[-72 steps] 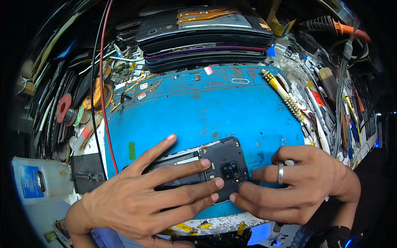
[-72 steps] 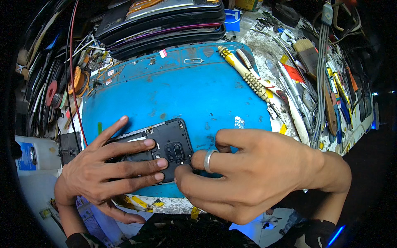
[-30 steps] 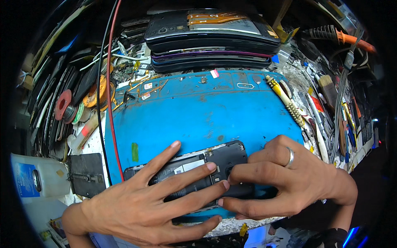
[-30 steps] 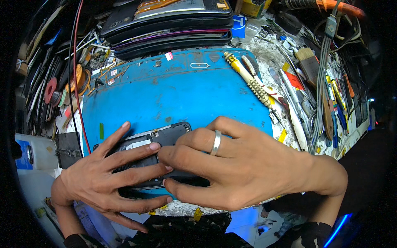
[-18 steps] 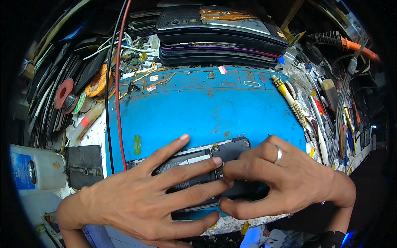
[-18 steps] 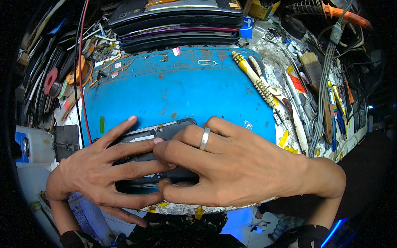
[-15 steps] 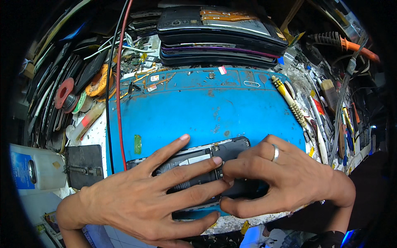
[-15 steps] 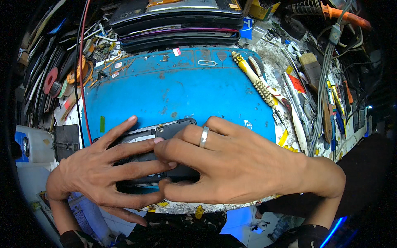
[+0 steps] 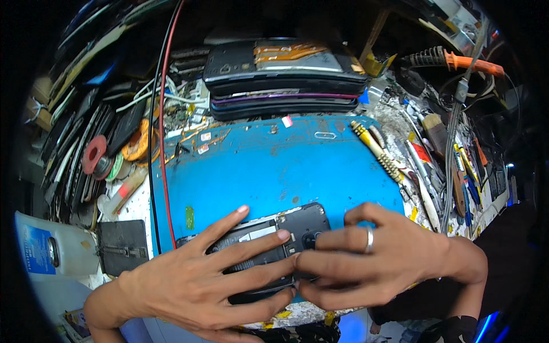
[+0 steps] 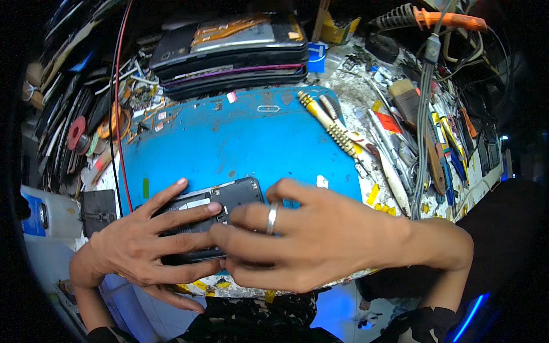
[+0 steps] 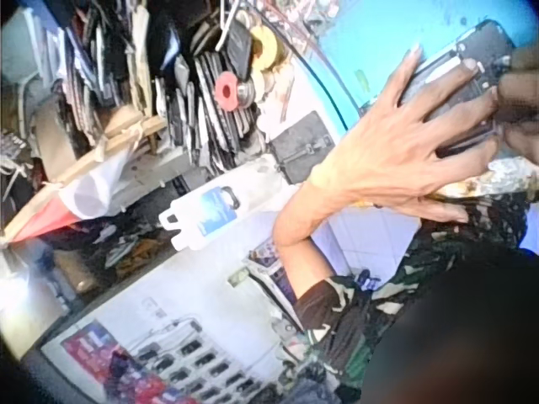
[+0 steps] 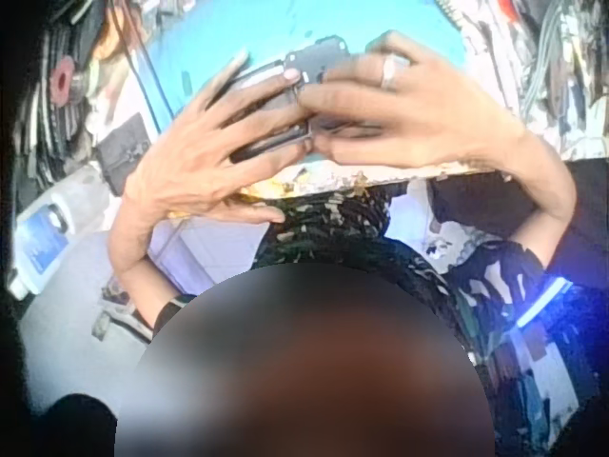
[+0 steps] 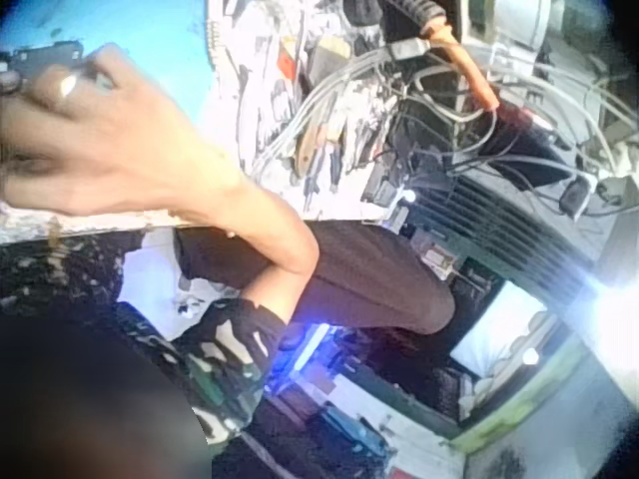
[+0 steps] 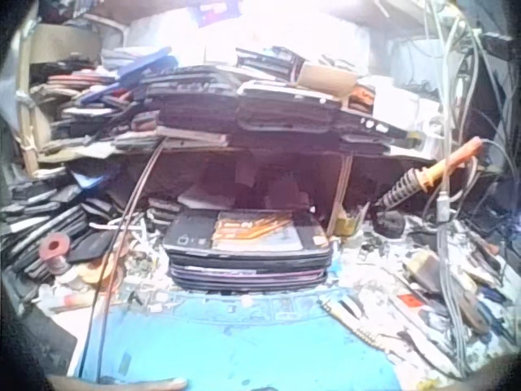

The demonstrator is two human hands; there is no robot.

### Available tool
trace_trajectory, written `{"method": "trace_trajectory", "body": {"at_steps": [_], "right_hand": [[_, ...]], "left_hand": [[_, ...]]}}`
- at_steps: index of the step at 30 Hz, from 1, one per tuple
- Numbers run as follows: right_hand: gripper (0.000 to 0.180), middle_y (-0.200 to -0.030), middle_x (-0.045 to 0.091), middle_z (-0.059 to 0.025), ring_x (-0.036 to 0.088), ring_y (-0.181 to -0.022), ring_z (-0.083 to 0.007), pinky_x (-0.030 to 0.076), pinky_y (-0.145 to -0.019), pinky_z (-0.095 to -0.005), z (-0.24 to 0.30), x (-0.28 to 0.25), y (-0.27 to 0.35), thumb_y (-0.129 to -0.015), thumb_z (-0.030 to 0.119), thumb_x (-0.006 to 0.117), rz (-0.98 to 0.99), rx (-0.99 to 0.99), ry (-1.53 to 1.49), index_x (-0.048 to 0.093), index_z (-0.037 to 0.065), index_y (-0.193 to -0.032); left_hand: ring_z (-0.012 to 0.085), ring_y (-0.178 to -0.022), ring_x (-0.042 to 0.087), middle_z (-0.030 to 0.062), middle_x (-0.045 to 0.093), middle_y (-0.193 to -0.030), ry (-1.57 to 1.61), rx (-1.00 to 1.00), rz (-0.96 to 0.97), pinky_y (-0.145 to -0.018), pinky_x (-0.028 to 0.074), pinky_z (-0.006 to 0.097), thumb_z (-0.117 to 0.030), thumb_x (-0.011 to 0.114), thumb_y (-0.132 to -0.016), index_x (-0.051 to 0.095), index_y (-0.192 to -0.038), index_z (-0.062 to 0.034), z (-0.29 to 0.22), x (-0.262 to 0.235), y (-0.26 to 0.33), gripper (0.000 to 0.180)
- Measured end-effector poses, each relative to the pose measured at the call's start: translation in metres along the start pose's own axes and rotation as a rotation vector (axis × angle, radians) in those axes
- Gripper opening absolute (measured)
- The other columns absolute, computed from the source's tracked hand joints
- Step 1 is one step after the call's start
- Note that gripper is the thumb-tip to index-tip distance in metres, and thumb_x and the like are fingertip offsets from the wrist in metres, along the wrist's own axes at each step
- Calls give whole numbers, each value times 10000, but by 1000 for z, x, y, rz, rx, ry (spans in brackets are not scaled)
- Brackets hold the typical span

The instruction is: The person disassembles and reassembles several smartphones on a cluttered workbench. They remove back covers, disconnect and reconnect internal components, and handle multiple devices one at a time. The person also connects a charging cable to one phone to test it.

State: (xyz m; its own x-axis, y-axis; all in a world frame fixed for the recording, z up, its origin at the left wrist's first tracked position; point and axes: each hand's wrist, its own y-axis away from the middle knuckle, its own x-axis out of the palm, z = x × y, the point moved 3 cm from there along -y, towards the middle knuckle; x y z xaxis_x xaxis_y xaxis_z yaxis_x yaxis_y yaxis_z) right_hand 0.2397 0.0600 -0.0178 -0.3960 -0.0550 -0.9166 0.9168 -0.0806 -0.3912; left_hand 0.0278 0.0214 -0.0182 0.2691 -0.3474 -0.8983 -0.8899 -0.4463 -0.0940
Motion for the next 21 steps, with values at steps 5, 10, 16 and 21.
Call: {"method": "trace_trajectory", "body": {"at_steps": [5, 10, 16, 21], "right_hand": [[320, -1181, 617, -71, 606, -1079, -203, 442, -795, -340, -30, -19, 11, -794, 319, 783, 96, 274, -299, 690, 126, -1032], [502, -1281, 574, -93, 575, -1154, -244, 425, -888, -368, -30, -10, 10, -821, 473, 727, 139, 302, -248, 625, 125, -1167], [540, -1302, 562, -88, 555, -1190, -227, 419, -914, -374, -29, -10, 11, -857, 514, 674, 184, 279, -214, 580, 109, -1201], [533, -1305, 555, -100, 560, -1186, -232, 428, -917, -378, -27, -14, 10, -863, 503, 668, 189, 263, -187, 574, 104, -1204]], "left_hand": [[299, -1278, 500, 58, 560, -1334, -105, -48, 32, -1114, 265, 607, -623, 614, -815, 592, -1305, -107, -7, 1, -5, 712], [311, -1284, 487, 76, 552, -1347, -68, -96, 87, -1121, 271, 589, -686, 653, -765, 611, -1294, -111, -11, -3, -10, 783], [308, -1260, 513, 93, 556, -1342, -33, -90, 10, -1107, 346, 516, -544, 757, -767, 568, -1306, -66, -9, -3, -12, 745], [291, -1259, 519, 130, 555, -1337, -38, -84, -35, -1099, 378, 483, -495, 775, -774, 554, -1302, -36, -7, 0, -9, 734]]}}
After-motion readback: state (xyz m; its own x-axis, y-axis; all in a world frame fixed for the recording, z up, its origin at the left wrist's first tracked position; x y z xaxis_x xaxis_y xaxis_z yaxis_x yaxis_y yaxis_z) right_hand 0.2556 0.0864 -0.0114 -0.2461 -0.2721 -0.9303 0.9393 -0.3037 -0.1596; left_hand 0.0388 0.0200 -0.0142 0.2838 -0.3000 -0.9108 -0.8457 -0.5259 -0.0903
